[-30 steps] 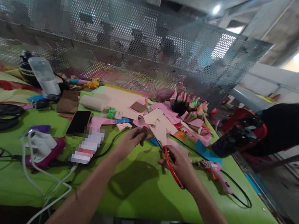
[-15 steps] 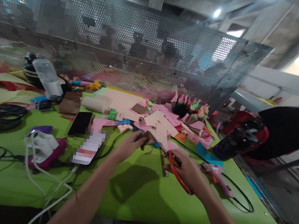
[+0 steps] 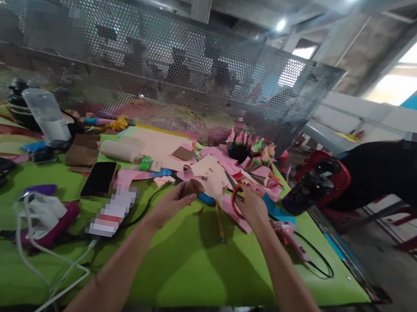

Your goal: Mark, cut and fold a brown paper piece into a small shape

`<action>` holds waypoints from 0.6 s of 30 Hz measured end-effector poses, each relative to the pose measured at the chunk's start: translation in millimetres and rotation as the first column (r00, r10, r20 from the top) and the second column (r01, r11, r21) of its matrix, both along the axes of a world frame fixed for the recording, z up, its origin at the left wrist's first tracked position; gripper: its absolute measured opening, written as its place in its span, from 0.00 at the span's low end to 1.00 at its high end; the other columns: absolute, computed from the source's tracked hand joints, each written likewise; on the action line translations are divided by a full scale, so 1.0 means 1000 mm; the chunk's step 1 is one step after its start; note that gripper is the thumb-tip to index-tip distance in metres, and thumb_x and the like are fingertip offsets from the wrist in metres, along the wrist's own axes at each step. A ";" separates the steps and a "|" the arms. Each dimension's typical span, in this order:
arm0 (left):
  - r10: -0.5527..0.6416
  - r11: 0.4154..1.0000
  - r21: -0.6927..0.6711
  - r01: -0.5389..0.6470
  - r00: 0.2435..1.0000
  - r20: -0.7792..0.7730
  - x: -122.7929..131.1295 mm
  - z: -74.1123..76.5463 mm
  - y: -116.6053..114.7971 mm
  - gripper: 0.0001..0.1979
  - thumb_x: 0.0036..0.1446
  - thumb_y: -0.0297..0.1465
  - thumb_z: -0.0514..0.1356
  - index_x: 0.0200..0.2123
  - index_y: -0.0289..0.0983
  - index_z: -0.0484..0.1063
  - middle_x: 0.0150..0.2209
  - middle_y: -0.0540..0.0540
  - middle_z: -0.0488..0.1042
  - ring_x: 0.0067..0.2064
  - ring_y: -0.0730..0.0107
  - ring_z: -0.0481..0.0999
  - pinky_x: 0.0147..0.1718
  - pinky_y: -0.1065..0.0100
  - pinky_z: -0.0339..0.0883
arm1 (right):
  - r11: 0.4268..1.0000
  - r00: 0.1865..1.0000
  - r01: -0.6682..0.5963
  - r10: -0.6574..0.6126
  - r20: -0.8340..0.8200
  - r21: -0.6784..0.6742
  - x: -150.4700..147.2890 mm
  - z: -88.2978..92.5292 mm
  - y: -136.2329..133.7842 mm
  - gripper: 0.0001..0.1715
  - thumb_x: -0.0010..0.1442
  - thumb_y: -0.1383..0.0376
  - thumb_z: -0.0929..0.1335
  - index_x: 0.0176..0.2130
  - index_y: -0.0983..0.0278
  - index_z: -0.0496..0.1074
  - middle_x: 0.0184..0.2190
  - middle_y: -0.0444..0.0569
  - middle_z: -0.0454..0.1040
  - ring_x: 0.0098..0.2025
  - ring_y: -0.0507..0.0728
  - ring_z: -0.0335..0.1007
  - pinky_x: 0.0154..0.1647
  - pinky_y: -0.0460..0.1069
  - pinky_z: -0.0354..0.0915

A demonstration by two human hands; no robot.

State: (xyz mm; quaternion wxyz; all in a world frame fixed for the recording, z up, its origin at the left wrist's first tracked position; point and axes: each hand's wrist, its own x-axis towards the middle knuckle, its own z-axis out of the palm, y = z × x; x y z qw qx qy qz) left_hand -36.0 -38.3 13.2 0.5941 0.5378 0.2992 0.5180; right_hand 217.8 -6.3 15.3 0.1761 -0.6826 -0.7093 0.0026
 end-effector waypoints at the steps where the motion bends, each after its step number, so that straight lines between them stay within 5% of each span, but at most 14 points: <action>1: -0.015 1.000 0.000 0.015 0.999 0.031 0.000 0.000 0.000 0.21 0.47 0.41 0.70 0.41 0.37 0.72 0.44 0.44 0.77 0.45 0.64 0.74 0.45 0.66 0.66 | 1.000 1.000 0.015 -0.015 0.000 0.007 -0.001 -0.002 0.003 0.21 0.58 0.68 0.68 0.52 0.65 0.73 0.44 0.59 0.80 0.44 0.66 0.78 0.40 0.53 0.68; 5: 0.018 1.000 -0.015 -0.017 0.999 0.034 0.002 -0.006 0.001 0.23 0.46 0.35 0.71 0.45 0.38 0.71 0.50 0.43 0.76 0.54 0.60 0.73 0.54 0.62 0.64 | 0.998 0.999 0.013 -0.011 -0.032 0.067 -0.009 0.000 0.003 0.20 0.58 0.70 0.68 0.50 0.65 0.75 0.43 0.62 0.79 0.41 0.67 0.77 0.40 0.56 0.69; 9: 0.039 0.999 0.034 -0.039 0.999 0.004 0.007 -0.018 0.005 0.20 0.51 0.31 0.67 0.47 0.38 0.69 0.55 0.41 0.74 0.59 0.59 0.71 0.59 0.59 0.61 | 0.974 0.980 -0.141 0.163 -0.110 0.178 -0.028 0.019 -0.008 0.13 0.64 0.61 0.66 0.47 0.58 0.77 0.47 0.54 0.78 0.50 0.64 0.73 0.50 0.57 0.68; 13: 0.026 0.994 0.106 -0.024 1.000 -0.015 0.009 -0.028 0.008 0.24 0.55 0.28 0.62 0.54 0.41 0.63 0.61 0.38 0.70 0.63 0.58 0.68 0.61 0.57 0.61 | 0.814 0.762 -0.433 0.560 -0.324 0.388 -0.060 0.027 -0.016 0.11 0.61 0.58 0.70 0.43 0.55 0.78 0.49 0.51 0.75 0.54 0.63 0.70 0.56 0.59 0.66; 18: 0.131 0.965 0.248 -0.081 0.972 -0.193 0.007 -0.033 0.007 0.30 0.53 0.26 0.63 0.59 0.40 0.62 0.63 0.36 0.66 0.64 0.54 0.66 0.62 0.52 0.58 | 0.821 0.694 -0.437 0.568 -0.442 0.369 -0.084 0.011 -0.019 0.13 0.54 0.56 0.74 0.38 0.59 0.77 0.54 0.56 0.72 0.57 0.66 0.67 0.58 0.64 0.62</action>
